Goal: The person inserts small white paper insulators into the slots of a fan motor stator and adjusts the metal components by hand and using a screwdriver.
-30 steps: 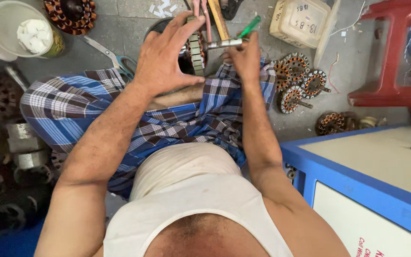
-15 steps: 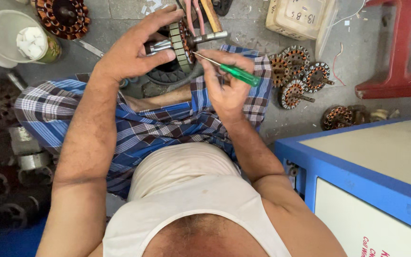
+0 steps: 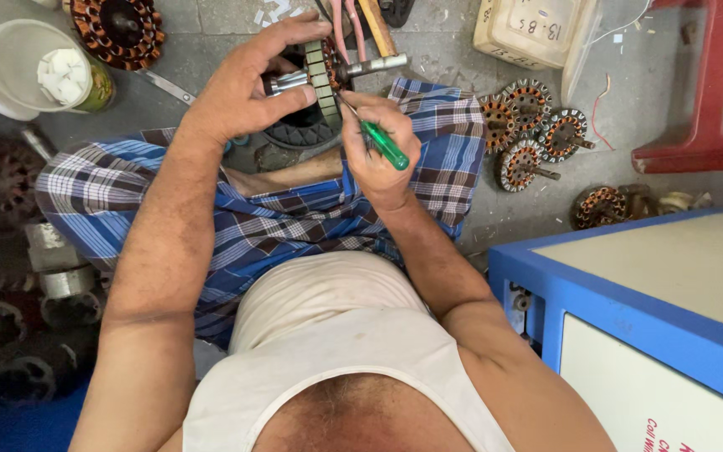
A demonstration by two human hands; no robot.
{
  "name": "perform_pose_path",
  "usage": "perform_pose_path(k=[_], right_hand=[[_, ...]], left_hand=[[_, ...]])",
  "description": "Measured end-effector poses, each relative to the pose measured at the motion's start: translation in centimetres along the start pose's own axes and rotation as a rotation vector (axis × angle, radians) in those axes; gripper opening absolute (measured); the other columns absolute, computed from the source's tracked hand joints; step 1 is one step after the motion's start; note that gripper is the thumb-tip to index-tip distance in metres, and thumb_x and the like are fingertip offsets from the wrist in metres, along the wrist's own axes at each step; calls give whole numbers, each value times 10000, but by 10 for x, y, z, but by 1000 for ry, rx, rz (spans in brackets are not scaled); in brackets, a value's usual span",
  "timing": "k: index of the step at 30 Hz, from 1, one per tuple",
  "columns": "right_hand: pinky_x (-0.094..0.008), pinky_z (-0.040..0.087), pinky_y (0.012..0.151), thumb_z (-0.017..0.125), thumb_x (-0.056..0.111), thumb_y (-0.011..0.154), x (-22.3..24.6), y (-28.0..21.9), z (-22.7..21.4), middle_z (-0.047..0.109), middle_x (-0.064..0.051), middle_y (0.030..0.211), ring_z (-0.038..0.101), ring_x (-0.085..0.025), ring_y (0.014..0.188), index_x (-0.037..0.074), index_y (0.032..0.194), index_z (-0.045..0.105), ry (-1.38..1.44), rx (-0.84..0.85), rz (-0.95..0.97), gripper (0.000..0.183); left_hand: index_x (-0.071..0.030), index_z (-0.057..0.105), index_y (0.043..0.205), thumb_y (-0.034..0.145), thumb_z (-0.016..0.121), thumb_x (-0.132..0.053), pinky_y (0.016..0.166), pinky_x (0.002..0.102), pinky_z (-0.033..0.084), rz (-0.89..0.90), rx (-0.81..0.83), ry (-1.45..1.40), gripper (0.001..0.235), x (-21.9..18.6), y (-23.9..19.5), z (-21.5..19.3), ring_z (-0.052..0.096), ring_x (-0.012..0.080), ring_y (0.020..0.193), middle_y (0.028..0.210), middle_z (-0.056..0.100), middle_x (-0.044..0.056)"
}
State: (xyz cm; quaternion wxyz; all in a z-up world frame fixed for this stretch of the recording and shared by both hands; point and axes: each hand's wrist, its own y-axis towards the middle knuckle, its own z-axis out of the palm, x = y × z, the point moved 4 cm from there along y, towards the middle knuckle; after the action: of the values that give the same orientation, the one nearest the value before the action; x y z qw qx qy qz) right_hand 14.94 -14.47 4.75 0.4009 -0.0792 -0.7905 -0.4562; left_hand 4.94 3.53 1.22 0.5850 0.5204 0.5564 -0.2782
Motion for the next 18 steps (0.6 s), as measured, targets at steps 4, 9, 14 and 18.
perform_pose_path(k=[4, 9, 14, 18], right_hand=[[-348, 629, 809, 777, -93, 919, 0, -1, 4, 735, -214, 1056, 768, -278, 957, 27, 1089, 475, -77, -46, -35, 367], [-359, 631, 804, 788, -84, 911, 2, -2, 6, 728, -199, 1052, 763, -272, 949, 26, 1104, 467, -113, -72, -111, 390], [-299, 597, 730, 780, -93, 931, 0, 1, 7, 719, -143, 1031, 733, -211, 910, 43, 1140, 476, -27, -143, 7, 393], [-307, 624, 788, 775, -50, 946, -5, 0, 5, 713, -122, 1050, 736, -178, 918, 51, 1143, 526, 116, -164, 306, 333]], left_hand=[[-168, 514, 1564, 948, 773, -60, 1124, 371, 546, 17, -15, 52, 676, -3, 0, 0, 549, 258, 1478, 1685, 438, 130], [-177, 541, 1540, 945, 765, -47, 1112, 362, 548, 5, -5, -20, 649, -3, 1, 0, 585, 221, 1422, 1671, 459, 102], [-169, 582, 1513, 948, 783, -16, 1113, 356, 546, 12, -19, -73, 619, -4, 2, -2, 582, 214, 1415, 1648, 493, 85], [-175, 608, 1488, 920, 786, 8, 1100, 350, 557, -20, -31, -78, 623, -4, 2, 0, 622, 215, 1366, 1617, 531, 60]])
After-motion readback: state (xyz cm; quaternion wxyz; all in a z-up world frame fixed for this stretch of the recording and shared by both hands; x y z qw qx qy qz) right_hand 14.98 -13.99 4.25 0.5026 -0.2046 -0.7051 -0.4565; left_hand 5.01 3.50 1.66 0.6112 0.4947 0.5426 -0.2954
